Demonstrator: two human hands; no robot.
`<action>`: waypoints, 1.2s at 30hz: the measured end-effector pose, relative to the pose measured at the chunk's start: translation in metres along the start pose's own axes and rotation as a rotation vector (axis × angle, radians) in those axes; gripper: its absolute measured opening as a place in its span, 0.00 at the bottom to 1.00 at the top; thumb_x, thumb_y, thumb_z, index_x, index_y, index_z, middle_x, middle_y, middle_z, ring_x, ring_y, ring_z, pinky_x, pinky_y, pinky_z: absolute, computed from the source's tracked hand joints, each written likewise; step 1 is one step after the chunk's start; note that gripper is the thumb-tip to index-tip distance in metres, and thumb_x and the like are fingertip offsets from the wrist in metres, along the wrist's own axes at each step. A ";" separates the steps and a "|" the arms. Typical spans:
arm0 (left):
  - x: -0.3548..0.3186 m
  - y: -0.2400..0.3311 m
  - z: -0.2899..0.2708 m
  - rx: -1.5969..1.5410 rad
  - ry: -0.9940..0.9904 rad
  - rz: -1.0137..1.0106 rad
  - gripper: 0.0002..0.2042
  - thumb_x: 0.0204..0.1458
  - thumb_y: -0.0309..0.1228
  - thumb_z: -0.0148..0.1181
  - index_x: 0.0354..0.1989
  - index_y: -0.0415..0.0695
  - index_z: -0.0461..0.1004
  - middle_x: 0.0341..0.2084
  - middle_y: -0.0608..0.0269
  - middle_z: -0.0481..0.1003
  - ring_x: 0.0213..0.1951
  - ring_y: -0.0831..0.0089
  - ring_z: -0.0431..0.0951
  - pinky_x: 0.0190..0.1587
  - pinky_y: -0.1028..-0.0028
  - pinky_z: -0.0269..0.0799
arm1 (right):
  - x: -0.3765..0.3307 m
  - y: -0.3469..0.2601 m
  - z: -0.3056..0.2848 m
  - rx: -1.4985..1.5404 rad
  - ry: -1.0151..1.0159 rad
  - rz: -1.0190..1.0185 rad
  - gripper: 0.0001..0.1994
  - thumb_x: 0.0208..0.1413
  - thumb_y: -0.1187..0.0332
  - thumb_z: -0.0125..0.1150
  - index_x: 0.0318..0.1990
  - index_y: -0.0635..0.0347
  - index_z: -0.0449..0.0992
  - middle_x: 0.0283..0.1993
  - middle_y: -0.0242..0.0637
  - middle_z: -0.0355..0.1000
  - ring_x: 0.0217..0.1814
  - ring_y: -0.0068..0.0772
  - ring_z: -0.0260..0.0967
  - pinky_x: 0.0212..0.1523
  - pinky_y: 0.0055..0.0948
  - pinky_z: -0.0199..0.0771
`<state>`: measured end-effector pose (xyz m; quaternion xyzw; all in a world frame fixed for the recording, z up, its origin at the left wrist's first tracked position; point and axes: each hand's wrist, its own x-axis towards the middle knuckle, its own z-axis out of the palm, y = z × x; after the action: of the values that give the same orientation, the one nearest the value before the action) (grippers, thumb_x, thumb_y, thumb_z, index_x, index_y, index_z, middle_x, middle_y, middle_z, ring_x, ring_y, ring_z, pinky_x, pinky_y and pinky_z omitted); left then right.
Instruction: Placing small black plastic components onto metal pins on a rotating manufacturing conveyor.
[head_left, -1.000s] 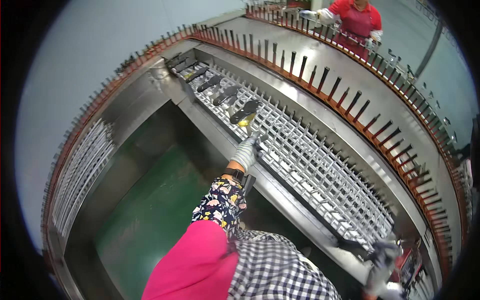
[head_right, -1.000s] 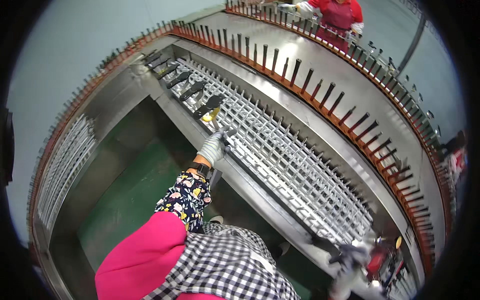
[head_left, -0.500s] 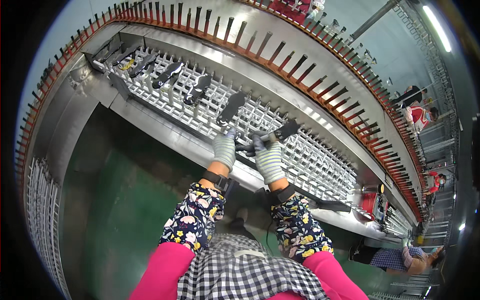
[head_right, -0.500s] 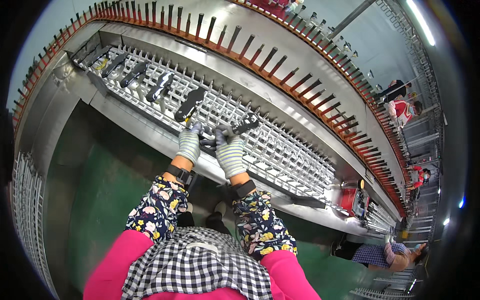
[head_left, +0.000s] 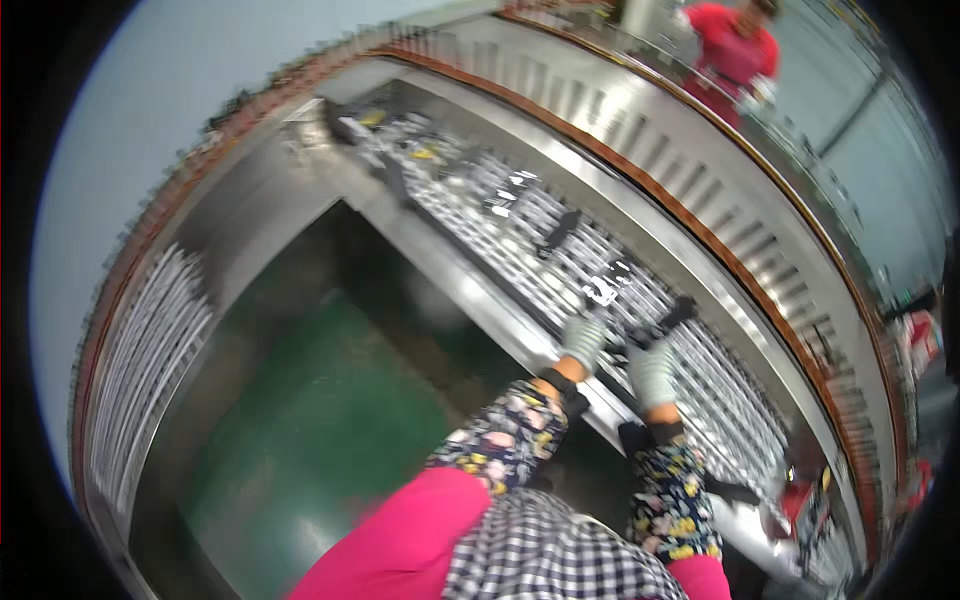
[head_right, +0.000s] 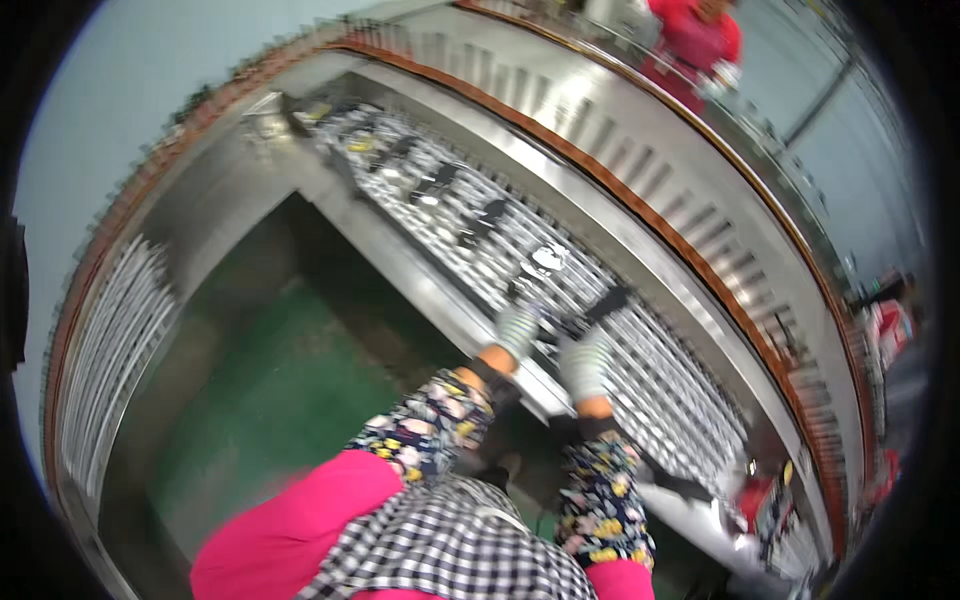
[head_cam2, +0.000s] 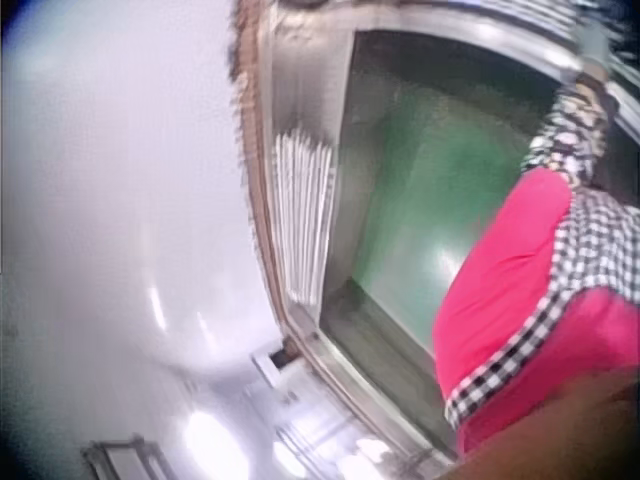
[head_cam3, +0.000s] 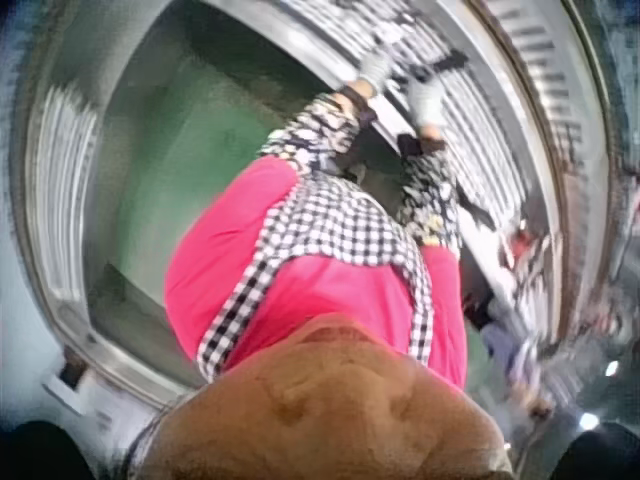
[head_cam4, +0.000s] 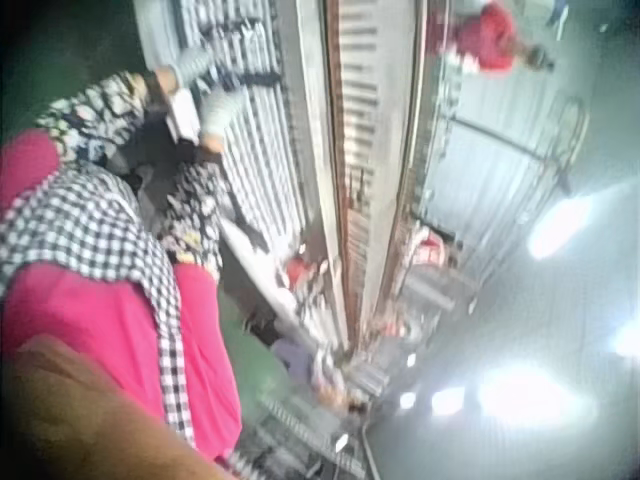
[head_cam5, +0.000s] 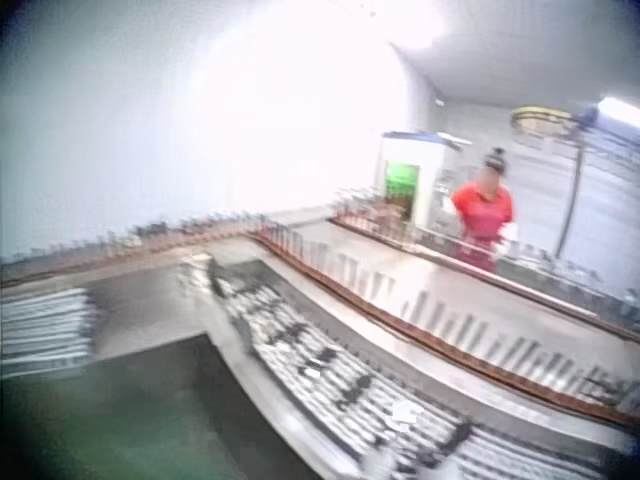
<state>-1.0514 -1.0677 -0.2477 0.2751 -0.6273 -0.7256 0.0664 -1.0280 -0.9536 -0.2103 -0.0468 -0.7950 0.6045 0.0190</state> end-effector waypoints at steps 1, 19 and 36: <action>-0.010 0.018 -0.015 0.247 -0.014 -0.122 0.18 0.43 0.42 0.61 0.33 0.38 0.73 0.21 0.58 0.73 0.26 0.66 0.74 0.29 0.67 0.68 | -0.012 -0.031 0.006 0.125 -0.071 0.144 0.03 0.49 0.77 0.55 0.32 0.61 0.69 0.27 0.32 0.68 0.27 0.24 0.68 0.20 0.23 0.69; -0.030 0.064 -0.012 -0.141 -0.065 -0.345 0.15 0.48 0.37 0.55 0.35 0.36 0.67 0.27 0.53 0.72 0.31 0.66 0.73 0.33 0.70 0.68 | -0.005 -0.007 0.001 -0.645 0.079 -0.254 0.06 0.48 0.71 0.58 0.34 0.62 0.73 0.31 0.43 0.72 0.33 0.38 0.68 0.40 0.32 0.68; 0.065 0.146 -0.398 0.615 -0.187 0.153 0.13 0.50 0.31 0.51 0.38 0.35 0.71 0.26 0.54 0.75 0.25 0.72 0.75 0.25 0.73 0.72 | -0.125 -0.034 0.040 -0.169 0.237 -0.021 0.15 0.50 0.78 0.52 0.48 0.67 0.67 0.36 0.51 0.73 0.36 0.43 0.72 0.40 0.33 0.70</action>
<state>-0.9507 -1.4737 -0.1551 0.1666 -0.8392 -0.5171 -0.0237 -0.9088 -1.0131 -0.1849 -0.1110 -0.8357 0.5254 0.1152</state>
